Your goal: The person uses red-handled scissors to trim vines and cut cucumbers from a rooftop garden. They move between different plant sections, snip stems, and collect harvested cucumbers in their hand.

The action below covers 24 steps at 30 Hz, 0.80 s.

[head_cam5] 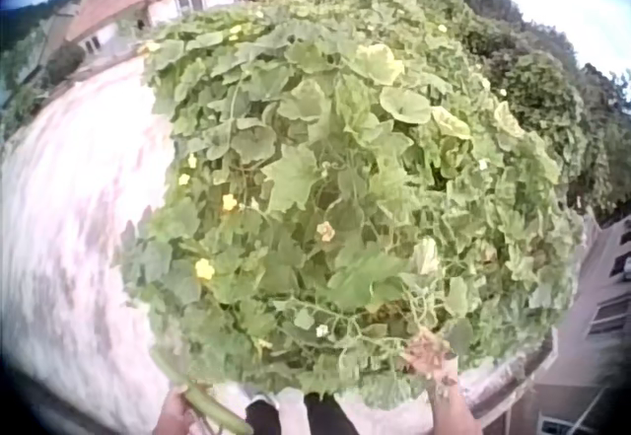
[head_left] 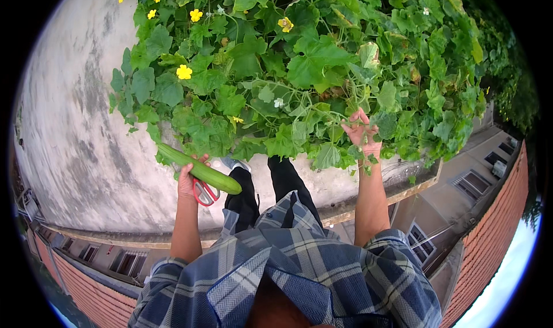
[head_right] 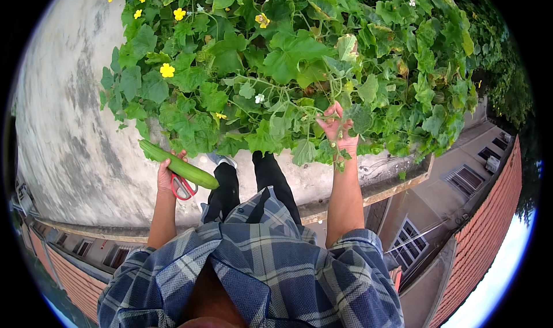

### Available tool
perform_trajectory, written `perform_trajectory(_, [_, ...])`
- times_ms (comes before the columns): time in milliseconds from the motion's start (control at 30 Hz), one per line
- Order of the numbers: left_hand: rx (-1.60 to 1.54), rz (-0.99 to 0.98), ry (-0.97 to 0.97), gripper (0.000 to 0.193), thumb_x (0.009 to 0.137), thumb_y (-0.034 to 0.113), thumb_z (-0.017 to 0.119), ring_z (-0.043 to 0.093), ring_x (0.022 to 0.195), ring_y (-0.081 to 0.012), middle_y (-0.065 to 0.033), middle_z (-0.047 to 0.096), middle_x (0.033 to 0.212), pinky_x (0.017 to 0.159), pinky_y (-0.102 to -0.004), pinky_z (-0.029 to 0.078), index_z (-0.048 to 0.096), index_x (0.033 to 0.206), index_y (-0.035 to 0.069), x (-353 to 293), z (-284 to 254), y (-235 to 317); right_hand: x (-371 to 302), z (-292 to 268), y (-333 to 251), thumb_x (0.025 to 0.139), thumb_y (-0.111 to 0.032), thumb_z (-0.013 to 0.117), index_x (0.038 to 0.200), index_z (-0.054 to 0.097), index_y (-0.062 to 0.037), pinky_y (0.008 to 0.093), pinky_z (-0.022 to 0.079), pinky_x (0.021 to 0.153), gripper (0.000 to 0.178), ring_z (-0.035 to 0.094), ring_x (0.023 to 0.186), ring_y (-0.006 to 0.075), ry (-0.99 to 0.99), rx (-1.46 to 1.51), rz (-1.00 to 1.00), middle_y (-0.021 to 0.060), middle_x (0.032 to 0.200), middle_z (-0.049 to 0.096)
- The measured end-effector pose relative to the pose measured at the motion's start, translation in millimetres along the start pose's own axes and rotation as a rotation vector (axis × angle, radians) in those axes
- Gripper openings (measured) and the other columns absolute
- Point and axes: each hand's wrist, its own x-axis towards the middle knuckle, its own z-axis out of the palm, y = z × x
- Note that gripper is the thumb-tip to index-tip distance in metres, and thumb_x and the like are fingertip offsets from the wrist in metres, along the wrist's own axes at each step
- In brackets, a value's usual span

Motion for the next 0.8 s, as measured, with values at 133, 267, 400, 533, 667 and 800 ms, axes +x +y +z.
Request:
perform_trajectory(133, [0.026,0.002,0.149,0.035,0.085,0.022,0.074,0.067,0.103,-0.0302,-0.0186,0.064,0.123,0.091,-0.0470,0.059,0.060,0.114,0.011,-30.1,-43.1,-3.8,-7.5,-26.8,4.0,0.085,-0.030,0.077,0.119,0.066,-0.0028,0.0556,0.045,0.104,0.045,0.062,0.107,0.0318,0.182,0.023,0.032,0.0127,0.116,0.069])
perform_trajectory(267, [0.041,-0.004,0.150,0.035,0.085,0.023,0.074,0.067,0.103,-0.0290,-0.0177,0.065,0.122,0.091,-0.0456,0.059,0.060,0.114,0.011,-38.0,-47.0,-3.2,-9.5,-37.2,11.3,0.085,-0.031,0.074,0.119,0.065,-0.0021,0.0538,0.047,0.099,0.045,0.062,0.108,0.0350,0.297,0.045,0.089,0.0155,0.114,0.067])
perform_trajectory(400, [0.040,0.002,0.121,0.036,0.085,0.021,0.073,0.068,0.103,-0.0326,-0.0205,0.065,0.122,0.092,-0.0482,0.059,0.059,0.117,0.009,-29.8,-44.9,-2.1,-9.7,-26.3,30.0,0.086,-0.047,0.076,0.125,0.062,0.0030,0.0568,0.046,0.102,0.065,0.062,0.110,0.0359,0.143,-0.005,0.105,0.0194,0.117,0.066])
perform_trajectory(533, [0.035,-0.015,0.072,0.037,0.085,0.020,0.073,0.069,0.103,-0.0336,-0.0214,0.065,0.122,0.091,-0.0481,0.059,0.058,0.118,0.009,-23.6,-31.9,-2.0,-7.9,31.5,69.0,0.089,-0.063,0.068,0.128,0.061,0.0036,0.0596,0.040,0.110,0.077,0.064,0.107,0.0324,0.053,0.102,0.072,0.0158,0.122,0.066])
perform_trajectory(667, [0.021,-0.047,0.039,0.037,0.085,0.019,0.074,0.069,0.104,-0.0337,-0.0213,0.066,0.123,0.093,-0.0480,0.059,0.059,0.118,0.010,-18.3,-32.8,-3.1,-14.0,44.9,112.7,0.091,-0.074,0.054,0.127,0.063,0.0009,0.0653,0.029,0.116,0.083,0.063,0.107,0.0295,-0.119,0.221,0.122,0.0120,0.124,0.066])
perform_trajectory(800, [0.034,-0.064,0.048,0.037,0.085,0.019,0.074,0.069,0.103,-0.0332,-0.0205,0.066,0.122,0.093,-0.0477,0.058,0.059,0.117,0.010,-26.6,-29.5,-2.8,-46.0,100.9,158.5,0.093,-0.076,0.048,0.132,0.060,-0.0010,0.0641,0.035,0.113,0.085,0.061,0.110,0.0332,-0.001,0.306,0.166,0.0145,0.121,0.065])
